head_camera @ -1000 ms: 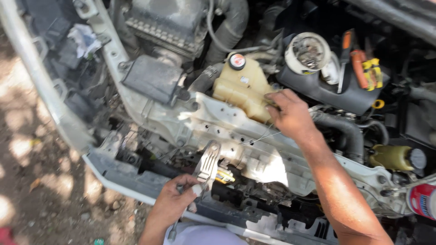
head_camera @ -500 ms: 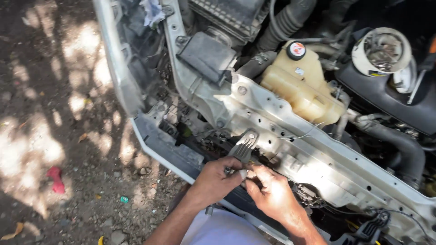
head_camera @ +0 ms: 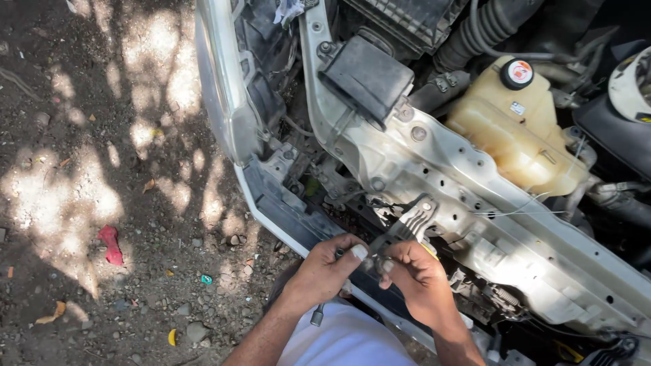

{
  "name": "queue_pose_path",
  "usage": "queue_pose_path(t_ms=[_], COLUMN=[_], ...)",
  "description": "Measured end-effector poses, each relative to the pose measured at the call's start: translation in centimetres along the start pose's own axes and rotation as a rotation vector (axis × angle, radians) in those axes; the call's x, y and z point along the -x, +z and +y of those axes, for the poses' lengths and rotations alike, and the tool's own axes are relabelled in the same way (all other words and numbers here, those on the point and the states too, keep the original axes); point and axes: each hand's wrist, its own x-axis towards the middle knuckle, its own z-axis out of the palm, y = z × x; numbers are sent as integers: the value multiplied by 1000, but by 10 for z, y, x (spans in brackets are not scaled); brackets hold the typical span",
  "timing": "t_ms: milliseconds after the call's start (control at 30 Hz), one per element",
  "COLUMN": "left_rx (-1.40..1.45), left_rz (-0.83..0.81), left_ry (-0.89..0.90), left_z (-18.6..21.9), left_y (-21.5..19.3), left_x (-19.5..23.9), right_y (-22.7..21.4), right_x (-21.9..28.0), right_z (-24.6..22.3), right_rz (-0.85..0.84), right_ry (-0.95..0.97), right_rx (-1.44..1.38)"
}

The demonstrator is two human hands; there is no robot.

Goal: The person gathers bolts and nuts from containers in a workshop and carries them to a white car with an open hood. They place the containers on the car's frame and use a wrench to tighten bolts on the front radiator support area.

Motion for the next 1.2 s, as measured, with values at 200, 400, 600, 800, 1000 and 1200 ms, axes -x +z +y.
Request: queue_pose_path(t_ms=[200, 400, 600, 800, 1000, 1200], left_rx=[455, 843, 764, 141, -234, -498], left_rz=[-120, -241, -169, -313, -418, -338], left_ry=[181, 281, 220, 453, 586, 579], left_z=[-12, 13, 7, 20, 24, 19], left_y=[-46, -58, -38, 11, 70, 128], left_x=[-21, -39, -46, -25, -25, -28], right_y=[24, 49, 58, 42, -13, -70], right_x=[-5, -2, -8, 14, 77, 139], right_z=[11, 20, 8, -33, -3, 55], right_rz=[54, 90, -163, -118, 51, 267], right_ry=[303, 382, 53, 149, 190, 261], right_rx=[-501, -726, -23, 68, -129, -202])
